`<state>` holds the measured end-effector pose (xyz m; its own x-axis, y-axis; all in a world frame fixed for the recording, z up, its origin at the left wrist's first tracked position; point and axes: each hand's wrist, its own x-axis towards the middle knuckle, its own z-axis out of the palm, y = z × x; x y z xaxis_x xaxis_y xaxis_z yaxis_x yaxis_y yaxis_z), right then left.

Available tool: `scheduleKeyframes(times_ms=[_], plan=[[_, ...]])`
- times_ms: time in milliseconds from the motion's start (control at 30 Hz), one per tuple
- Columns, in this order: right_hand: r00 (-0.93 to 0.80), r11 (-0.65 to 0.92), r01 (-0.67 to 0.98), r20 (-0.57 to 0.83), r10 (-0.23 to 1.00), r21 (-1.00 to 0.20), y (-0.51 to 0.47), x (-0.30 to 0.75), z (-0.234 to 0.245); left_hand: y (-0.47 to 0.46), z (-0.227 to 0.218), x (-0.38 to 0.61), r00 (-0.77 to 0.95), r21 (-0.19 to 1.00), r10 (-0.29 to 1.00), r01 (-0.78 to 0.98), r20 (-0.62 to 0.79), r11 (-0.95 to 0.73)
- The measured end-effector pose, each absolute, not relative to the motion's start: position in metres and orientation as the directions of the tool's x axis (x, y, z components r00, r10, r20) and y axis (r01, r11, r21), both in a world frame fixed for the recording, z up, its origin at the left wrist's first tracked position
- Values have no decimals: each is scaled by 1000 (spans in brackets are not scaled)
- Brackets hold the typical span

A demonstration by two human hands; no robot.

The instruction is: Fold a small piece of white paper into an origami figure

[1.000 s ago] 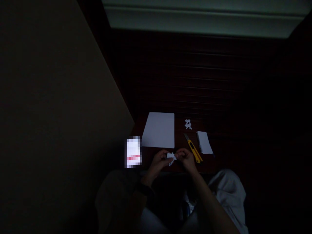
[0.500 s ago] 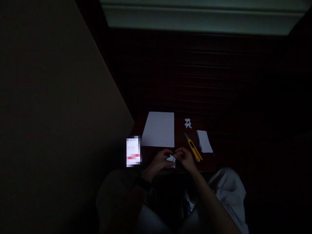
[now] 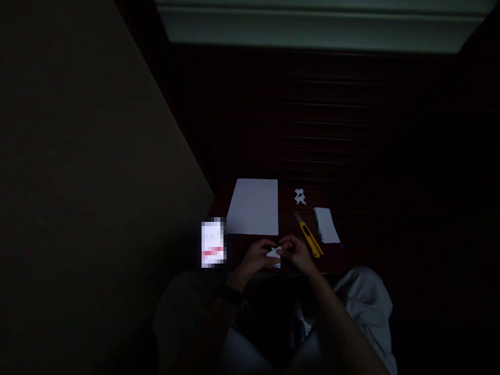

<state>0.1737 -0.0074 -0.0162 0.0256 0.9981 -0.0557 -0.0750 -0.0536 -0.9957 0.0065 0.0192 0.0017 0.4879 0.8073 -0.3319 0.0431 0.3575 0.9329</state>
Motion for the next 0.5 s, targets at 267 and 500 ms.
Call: scheduleKeyframes(times_ms=[267, 500], plan=[[13, -75, -100, -76, 997, -992, -8, 174, -14, 20, 9, 5, 555, 909, 743, 64, -375, 411], [-6, -86, -112, -86, 996, -990, -9, 175, -11, 22, 5, 6, 541, 928, 756, 169, -368, 331]])
